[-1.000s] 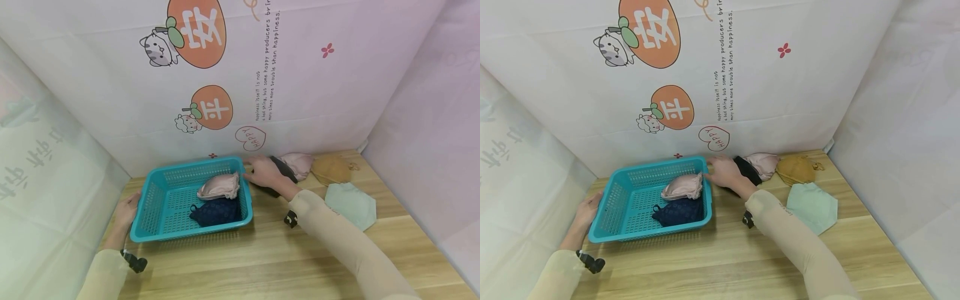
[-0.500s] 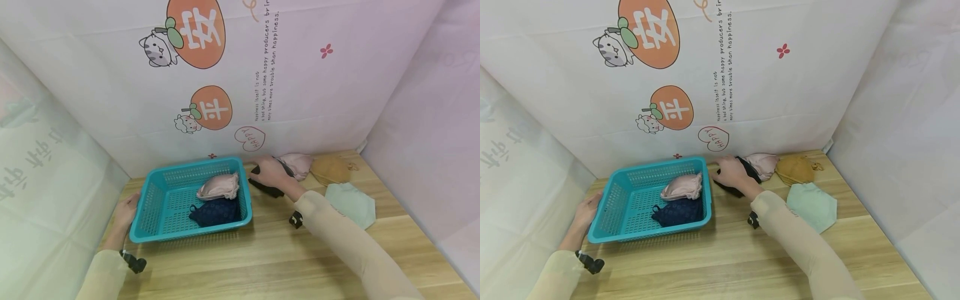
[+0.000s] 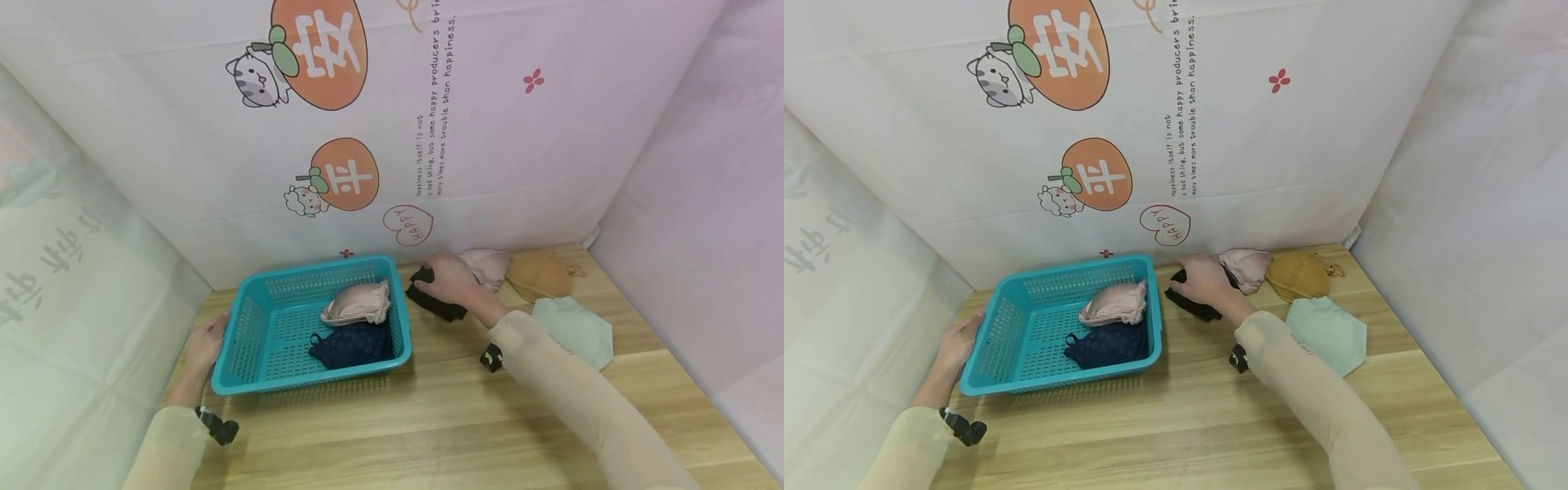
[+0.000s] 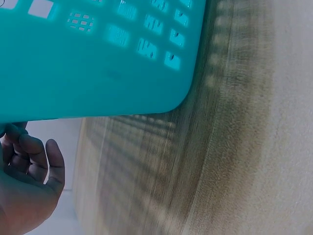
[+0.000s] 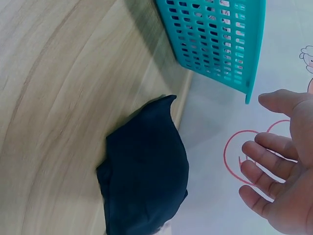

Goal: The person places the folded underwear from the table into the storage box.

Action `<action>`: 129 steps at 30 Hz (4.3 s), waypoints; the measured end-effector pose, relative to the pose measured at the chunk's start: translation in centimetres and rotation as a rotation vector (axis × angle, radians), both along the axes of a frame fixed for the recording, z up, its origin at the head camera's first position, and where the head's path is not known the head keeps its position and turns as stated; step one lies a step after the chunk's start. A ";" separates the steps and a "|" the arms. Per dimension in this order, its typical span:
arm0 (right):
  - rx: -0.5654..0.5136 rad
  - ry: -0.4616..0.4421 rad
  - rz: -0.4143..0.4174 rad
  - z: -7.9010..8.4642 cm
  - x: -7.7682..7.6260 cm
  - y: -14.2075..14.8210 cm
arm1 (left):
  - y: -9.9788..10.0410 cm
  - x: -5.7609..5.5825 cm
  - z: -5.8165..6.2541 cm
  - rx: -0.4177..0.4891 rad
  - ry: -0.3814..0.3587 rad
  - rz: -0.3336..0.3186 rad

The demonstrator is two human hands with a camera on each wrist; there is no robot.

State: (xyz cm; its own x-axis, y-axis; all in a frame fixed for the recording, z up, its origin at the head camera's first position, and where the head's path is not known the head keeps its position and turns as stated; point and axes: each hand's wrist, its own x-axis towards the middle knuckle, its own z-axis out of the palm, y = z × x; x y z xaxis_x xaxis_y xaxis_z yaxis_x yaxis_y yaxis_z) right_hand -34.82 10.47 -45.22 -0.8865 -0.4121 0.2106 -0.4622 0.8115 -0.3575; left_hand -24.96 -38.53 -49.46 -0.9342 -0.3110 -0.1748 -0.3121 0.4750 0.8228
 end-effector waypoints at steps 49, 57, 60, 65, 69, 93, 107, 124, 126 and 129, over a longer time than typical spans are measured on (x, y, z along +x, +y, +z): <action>0.145 -0.076 -0.148 -2.4 -0.7 4.0 | -0.2 0.1 0.0 0.006 -0.022 0.014; 0.180 -0.076 -0.161 -3.1 -1.0 4.6 | -0.1 0.0 -0.1 0.012 -0.016 0.016; 0.190 -0.083 -0.171 -3.2 -1.0 4.6 | -0.1 0.0 -0.1 0.014 -0.019 0.018; 0.200 -0.098 -0.179 -3.2 -1.1 4.7 | -0.1 0.0 -0.1 0.013 -0.022 0.023; 0.207 -0.106 -0.181 -3.3 -1.2 4.7 | -0.2 0.0 -0.1 0.011 -0.030 0.026; 0.279 -0.195 -0.330 -5.4 -1.5 4.3 | -0.3 -0.2 -0.2 -0.021 -0.014 0.013; 0.299 -0.174 -0.331 -5.8 -0.9 3.4 | -0.2 -0.2 -0.3 -0.028 -0.003 0.019; 0.300 -0.253 -0.290 -6.9 -1.4 3.3 | -0.2 -0.3 -0.1 0.019 -0.017 0.016; 0.294 -0.254 -0.284 -6.9 -1.5 3.3 | -0.2 -0.3 0.0 0.015 -0.014 0.014; 0.283 -0.244 -0.270 -6.9 -1.7 3.3 | -0.2 -0.3 0.1 0.010 -0.012 0.012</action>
